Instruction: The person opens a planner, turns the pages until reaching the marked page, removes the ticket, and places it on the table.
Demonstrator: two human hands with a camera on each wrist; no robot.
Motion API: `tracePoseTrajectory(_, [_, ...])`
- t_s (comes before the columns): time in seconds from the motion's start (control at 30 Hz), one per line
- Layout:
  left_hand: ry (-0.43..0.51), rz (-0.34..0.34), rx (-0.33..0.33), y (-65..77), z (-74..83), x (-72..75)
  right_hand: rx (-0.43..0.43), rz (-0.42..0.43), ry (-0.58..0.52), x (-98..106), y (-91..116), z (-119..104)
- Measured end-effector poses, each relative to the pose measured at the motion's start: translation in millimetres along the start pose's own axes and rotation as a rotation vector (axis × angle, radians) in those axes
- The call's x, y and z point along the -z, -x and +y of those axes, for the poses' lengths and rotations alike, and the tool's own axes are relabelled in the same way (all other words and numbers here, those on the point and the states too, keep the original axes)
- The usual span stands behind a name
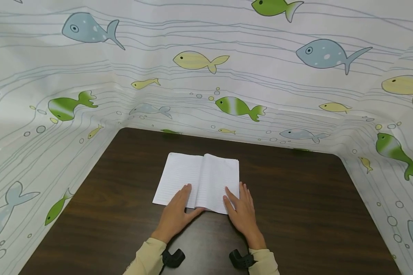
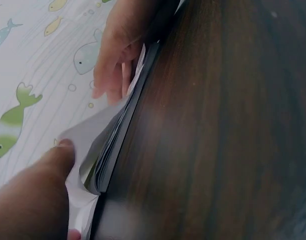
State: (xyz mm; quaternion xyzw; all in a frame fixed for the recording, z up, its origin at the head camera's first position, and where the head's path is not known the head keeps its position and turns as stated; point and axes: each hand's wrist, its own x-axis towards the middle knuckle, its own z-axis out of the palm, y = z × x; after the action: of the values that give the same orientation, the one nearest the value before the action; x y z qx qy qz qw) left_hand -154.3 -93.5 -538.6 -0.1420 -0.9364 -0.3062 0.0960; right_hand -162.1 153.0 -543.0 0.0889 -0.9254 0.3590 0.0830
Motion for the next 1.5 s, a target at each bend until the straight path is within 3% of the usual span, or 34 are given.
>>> tracePoseTrajectory(0.17, [0.059,0.054,-0.041,0.8,1.6,-1.7,0.006,-0.004,0.004,1.2,-0.2,0.9])
tracePoseTrajectory(0.33, [0.127,0.22,-0.115,-2.9,0.0,-4.3,0.036,0.026,0.034,1.1,-1.5,2.1])
tracePoseTrajectory(0.5, [0.037,0.465,-0.162,-9.1,-1.8,-3.3,0.061,0.052,0.055,-0.4,-1.2,3.7])
tracePoseTrajectory(0.6, [-0.05,0.536,-0.147,-9.3,-2.6,-1.8,0.064,0.058,0.045,-1.5,-0.2,4.3])
tracePoseTrajectory(0.7, [-0.114,0.498,-0.138,-8.2,-3.1,-1.2,0.055,0.052,0.044,-1.6,0.4,4.3])
tracePoseTrajectory(0.87, [-0.171,0.209,-0.189,-4.1,-4.9,-6.8,0.022,0.037,0.042,-0.8,-0.6,4.4])
tracePoseTrajectory(0.97, [-0.185,0.098,-0.191,-2.2,-5.7,-10.9,0.02,0.035,0.042,-0.4,-1.4,4.3])
tracePoseTrajectory(1.5, [-0.167,0.116,-0.189,-2.5,-5.6,-11.2,0.02,0.039,0.047,-2.3,-0.1,4.5])
